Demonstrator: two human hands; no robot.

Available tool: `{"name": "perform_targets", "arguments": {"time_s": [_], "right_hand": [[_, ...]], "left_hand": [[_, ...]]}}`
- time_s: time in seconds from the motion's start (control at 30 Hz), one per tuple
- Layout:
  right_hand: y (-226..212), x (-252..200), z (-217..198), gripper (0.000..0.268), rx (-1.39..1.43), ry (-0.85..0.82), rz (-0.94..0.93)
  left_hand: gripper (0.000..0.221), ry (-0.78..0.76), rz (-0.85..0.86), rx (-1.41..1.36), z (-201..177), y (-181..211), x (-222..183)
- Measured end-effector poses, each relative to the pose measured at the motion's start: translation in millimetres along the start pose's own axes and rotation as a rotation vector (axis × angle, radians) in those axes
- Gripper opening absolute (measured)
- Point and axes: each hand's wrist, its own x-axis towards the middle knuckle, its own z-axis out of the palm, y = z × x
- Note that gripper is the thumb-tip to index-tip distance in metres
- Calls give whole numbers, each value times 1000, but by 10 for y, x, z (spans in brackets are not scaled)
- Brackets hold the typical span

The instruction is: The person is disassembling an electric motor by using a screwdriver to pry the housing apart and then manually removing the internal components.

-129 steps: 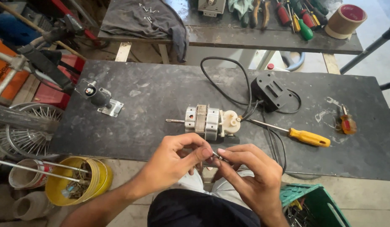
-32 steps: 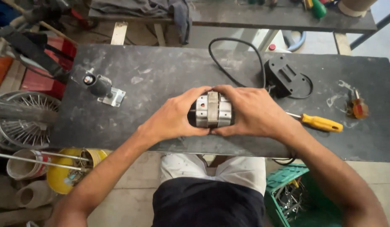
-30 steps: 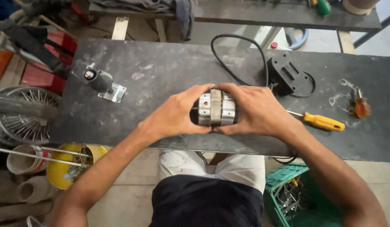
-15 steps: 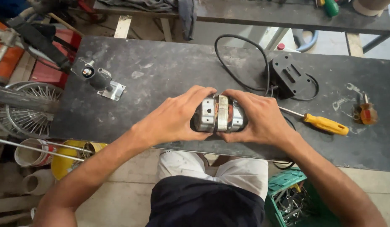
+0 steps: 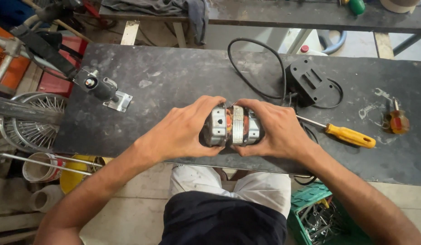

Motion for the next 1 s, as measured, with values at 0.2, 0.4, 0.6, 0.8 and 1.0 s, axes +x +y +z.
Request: {"name": "perform_targets", "arguments": {"time_s": [0.2, 0.4, 0.6, 0.8, 1.0], "right_hand": [[17, -3, 4, 91, -18, -7, -19], [33, -9, 26, 92, -17, 0, -38], [48, 3, 16, 92, 1, -6, -34], [12, -3, 15, 88, -3, 19, -51], [36, -13, 19, 87, -10, 36, -56]], "left_hand": [[93, -88, -259, -54, -148, 106, 18], [93, 144, 36, 65, 104, -83, -51], [90, 140, -111, 79, 66, 9, -41], [97, -164, -507, -294, -326, 289, -28], [93, 51, -511, -210, -374, -81, -458]]}}
